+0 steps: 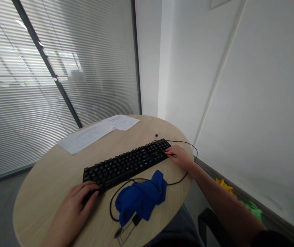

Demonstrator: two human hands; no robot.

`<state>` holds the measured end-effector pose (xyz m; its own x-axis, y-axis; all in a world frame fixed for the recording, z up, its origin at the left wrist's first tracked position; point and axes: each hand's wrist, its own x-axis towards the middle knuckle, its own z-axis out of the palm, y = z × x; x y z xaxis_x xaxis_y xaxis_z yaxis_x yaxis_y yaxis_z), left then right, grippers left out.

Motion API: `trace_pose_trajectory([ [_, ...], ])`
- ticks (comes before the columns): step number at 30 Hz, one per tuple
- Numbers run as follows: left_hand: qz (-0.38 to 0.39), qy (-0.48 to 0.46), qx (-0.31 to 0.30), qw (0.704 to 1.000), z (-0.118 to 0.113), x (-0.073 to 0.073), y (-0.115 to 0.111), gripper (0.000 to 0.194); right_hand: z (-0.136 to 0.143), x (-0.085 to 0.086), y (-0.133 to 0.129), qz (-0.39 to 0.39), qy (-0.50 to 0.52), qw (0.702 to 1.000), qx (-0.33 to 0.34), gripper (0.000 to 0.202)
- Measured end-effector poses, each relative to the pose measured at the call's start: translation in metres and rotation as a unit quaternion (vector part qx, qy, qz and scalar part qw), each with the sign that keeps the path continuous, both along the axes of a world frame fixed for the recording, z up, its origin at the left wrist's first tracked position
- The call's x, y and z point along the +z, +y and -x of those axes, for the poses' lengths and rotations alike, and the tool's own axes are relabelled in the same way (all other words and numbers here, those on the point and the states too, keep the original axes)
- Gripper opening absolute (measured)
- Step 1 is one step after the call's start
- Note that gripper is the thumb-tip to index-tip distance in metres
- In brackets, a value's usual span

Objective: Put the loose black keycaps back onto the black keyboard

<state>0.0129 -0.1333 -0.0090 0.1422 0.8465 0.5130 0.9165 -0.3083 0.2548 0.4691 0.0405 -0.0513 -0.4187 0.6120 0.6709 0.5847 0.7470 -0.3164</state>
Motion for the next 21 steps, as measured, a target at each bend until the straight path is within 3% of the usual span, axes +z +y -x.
trace_pose_trajectory([
  [13,0.020,-0.012,0.008,1.000,-0.0021,0.0021,-0.0021,0.037,-0.0028,-0.0028,0.0012,-0.011,-0.024,1.000,0.009,0.022],
  [17,0.016,-0.012,0.012,1.000,-0.0027,0.0018,-0.0023,0.037,-0.0034,0.0014,-0.0039,-0.045,-0.041,0.998,-0.010,0.032],
  [21,0.018,-0.010,0.013,1.000,-0.0047,0.0031,-0.0022,0.038,-0.0052,0.0004,-0.0028,-0.030,-0.045,0.998,-0.014,0.044],
])
